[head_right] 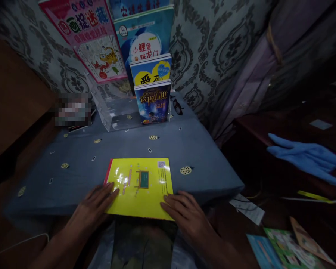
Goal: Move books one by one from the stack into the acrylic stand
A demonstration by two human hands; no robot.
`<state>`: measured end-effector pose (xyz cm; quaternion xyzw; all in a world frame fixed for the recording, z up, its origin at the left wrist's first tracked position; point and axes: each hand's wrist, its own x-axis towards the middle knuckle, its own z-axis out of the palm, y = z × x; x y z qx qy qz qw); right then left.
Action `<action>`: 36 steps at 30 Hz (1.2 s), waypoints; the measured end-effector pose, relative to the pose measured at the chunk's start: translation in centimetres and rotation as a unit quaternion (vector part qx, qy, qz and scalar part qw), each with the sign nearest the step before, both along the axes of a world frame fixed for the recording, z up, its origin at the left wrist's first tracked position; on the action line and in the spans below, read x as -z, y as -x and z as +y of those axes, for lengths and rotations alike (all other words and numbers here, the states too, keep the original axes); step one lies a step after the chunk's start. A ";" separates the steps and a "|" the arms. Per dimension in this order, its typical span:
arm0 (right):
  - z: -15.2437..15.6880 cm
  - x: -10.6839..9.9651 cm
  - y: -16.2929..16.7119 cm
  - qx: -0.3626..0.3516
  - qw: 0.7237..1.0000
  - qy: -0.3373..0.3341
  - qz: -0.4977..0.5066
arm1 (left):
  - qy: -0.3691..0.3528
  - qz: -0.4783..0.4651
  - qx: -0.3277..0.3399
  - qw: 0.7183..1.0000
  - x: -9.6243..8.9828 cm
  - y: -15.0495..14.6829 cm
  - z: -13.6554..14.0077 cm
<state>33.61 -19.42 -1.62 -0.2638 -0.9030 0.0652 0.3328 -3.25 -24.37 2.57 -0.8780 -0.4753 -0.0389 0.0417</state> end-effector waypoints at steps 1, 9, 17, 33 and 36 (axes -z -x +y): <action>0.0 -0.7 -0.1 -0.008 0.999 0.022 0.022 | 0.012 -0.029 0.004 1.000 -0.5 0.1 -0.2; 6.2 -8.3 0.8 0.167 0.907 0.324 0.212 | 0.154 -0.454 -0.183 0.858 -7.8 -0.2 5.5; 10.9 -6.4 4.6 0.054 0.790 0.526 0.311 | 0.113 -0.710 -0.245 0.651 -6.1 -2.1 15.5; 17.4 -0.3 4.5 0.185 0.976 0.113 -0.004 | -0.036 -0.222 -0.232 0.946 1.1 0.1 19.8; 17.4 -0.4 4.6 0.167 0.980 0.105 -0.016 | -0.040 -0.158 -0.234 0.959 0.8 -0.4 19.5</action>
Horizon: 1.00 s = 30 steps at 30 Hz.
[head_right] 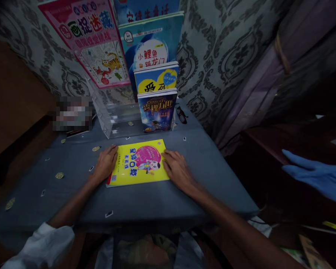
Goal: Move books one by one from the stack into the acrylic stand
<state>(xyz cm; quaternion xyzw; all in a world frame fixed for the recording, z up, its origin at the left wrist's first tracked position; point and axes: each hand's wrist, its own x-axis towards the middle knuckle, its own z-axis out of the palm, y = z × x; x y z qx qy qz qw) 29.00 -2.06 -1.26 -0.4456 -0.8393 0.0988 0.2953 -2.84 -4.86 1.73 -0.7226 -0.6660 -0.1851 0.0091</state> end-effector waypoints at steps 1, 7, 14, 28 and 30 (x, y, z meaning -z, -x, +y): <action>0.0 0.0 0.0 -0.006 1.000 -0.002 0.003 | 0.004 0.014 0.003 1.000 -0.1 -0.1 0.0; 0.1 -0.1 0.1 -0.027 0.999 0.001 0.035 | -0.001 0.049 0.060 0.997 0.4 -0.8 0.7; 0.0 -0.3 0.0 -0.033 0.999 0.010 0.041 | 0.042 0.071 0.137 0.987 0.4 -4.3 2.3; -0.1 -0.8 0.0 -0.033 0.998 0.019 0.046 | 0.132 0.081 0.323 0.934 -1.0 -10.6 7.3; -0.1 -0.8 0.0 -0.033 0.998 0.019 0.044 | 0.140 0.080 0.334 0.929 -0.9 -11.2 8.0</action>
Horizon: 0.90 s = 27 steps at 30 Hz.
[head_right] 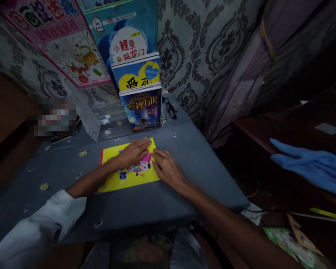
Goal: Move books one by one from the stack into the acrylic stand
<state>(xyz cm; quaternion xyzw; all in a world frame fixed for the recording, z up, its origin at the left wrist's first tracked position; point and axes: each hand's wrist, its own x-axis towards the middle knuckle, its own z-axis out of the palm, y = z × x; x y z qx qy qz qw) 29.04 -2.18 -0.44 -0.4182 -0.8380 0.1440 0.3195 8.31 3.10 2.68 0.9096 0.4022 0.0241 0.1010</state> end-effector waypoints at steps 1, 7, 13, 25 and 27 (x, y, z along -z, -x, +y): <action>0.0 0.0 0.0 -0.001 1.000 0.000 -0.002 | 0.004 0.000 0.004 1.000 0.0 -0.2 0.3; -0.2 -0.3 -0.1 -0.005 1.000 0.016 0.005 | 0.008 -0.012 0.001 1.000 0.4 -0.8 0.6; -0.3 -0.6 -0.3 0.025 0.992 0.064 0.102 | -0.019 -0.019 0.018 0.999 0.2 -0.9 0.1; 0.7 -0.3 -0.5 0.086 0.968 0.137 0.193 | -0.027 -0.062 0.079 0.995 -0.4 -1.5 -4.0; 0.6 -0.4 -0.5 0.080 0.967 0.142 0.194 | -0.021 -0.066 0.095 0.993 -0.6 -1.6 -5.4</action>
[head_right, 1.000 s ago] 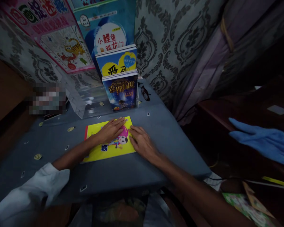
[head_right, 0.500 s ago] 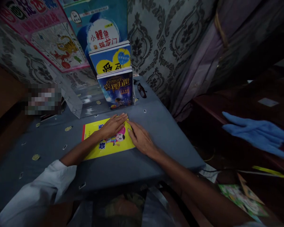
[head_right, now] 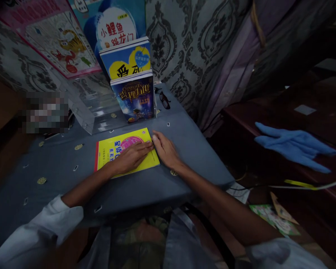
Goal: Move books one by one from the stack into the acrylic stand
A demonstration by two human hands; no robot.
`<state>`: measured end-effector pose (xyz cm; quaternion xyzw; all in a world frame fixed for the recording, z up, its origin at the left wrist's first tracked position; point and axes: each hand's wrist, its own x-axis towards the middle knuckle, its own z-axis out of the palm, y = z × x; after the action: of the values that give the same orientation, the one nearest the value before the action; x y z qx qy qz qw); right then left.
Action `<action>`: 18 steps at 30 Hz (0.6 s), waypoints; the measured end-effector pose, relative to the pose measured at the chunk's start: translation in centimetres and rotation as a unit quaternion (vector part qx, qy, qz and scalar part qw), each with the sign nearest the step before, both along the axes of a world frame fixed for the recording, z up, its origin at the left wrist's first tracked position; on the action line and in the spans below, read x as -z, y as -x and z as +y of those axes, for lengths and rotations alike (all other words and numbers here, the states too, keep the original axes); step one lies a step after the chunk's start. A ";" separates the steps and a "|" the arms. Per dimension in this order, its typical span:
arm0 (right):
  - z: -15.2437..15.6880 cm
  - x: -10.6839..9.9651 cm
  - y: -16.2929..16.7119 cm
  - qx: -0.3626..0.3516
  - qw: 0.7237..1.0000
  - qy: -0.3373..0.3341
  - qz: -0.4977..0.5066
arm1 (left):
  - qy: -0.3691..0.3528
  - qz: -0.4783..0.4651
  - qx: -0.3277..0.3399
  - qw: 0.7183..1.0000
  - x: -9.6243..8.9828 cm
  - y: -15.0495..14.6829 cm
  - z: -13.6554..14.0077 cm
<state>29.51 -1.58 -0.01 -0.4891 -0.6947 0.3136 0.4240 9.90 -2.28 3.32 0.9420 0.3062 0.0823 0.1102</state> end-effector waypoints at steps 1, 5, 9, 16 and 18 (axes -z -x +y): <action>-0.1 -0.1 0.0 -0.002 1.000 0.001 0.001 | 0.006 0.004 0.007 1.000 -0.1 -0.1 -0.7; -0.3 -0.5 0.2 -0.008 1.000 -0.007 -0.009 | 0.020 0.028 0.028 0.999 -0.4 -0.4 -3.3; -0.4 -0.4 0.3 -0.020 0.997 -0.051 -0.054 | 0.002 0.051 0.034 0.998 0.0 -0.6 -4.6; -0.4 1.3 0.3 -0.062 0.963 -0.161 -0.207 | -0.054 0.084 -0.012 0.995 0.5 -0.5 -6.7; -0.5 1.8 0.4 -0.062 0.950 -0.182 -0.246 | -0.063 0.081 -0.033 0.994 0.8 -0.2 -7.7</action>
<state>29.14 -2.03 -1.80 -0.4216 -0.8516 0.0772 0.3018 10.10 -9.95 2.56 0.9400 0.3393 0.0289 0.0227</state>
